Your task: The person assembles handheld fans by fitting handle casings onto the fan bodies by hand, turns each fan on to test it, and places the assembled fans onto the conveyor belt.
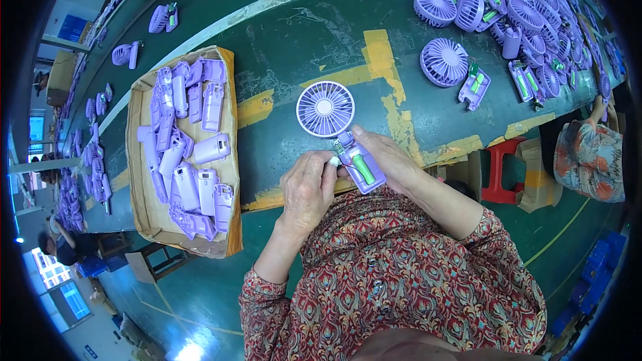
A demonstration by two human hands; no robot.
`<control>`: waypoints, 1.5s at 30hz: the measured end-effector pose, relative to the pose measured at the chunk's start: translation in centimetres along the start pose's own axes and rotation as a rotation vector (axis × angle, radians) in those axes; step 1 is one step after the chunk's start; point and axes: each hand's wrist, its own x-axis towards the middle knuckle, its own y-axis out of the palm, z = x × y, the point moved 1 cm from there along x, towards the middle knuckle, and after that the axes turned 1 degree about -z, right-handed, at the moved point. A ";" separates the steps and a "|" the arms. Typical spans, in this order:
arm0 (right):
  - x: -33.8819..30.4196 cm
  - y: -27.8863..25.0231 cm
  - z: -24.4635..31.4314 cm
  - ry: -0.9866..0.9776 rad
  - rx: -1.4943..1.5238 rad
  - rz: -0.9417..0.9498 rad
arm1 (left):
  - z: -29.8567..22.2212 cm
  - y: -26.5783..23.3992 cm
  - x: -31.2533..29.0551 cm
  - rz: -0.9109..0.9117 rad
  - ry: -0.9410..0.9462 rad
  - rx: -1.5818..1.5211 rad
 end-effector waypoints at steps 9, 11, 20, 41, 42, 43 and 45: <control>0.3 -0.2 -0.3 0.008 -0.004 -0.009 | -0.1 0.6 0.0 0.010 -0.090 0.001; 0.2 -0.3 -0.3 0.020 -0.014 -0.010 | 0.0 0.7 0.0 0.012 -0.099 -0.013; 0.2 -0.9 -0.6 0.011 0.018 0.085 | 0.5 1.5 -0.1 0.049 -0.215 -0.108; 0.2 -0.9 -1.3 -0.087 -0.196 0.015 | 0.2 1.4 -0.1 0.049 -0.127 0.007; 0.2 -0.9 -1.4 -0.087 -0.197 0.017 | 0.1 1.4 -0.1 0.055 -0.122 0.019; 0.1 -0.9 -1.3 -0.093 -0.204 0.025 | -0.1 1.4 0.0 0.052 -0.121 0.019; 0.0 -0.8 -1.2 -0.100 -0.212 0.035 | -0.7 1.3 0.1 0.018 -0.104 0.045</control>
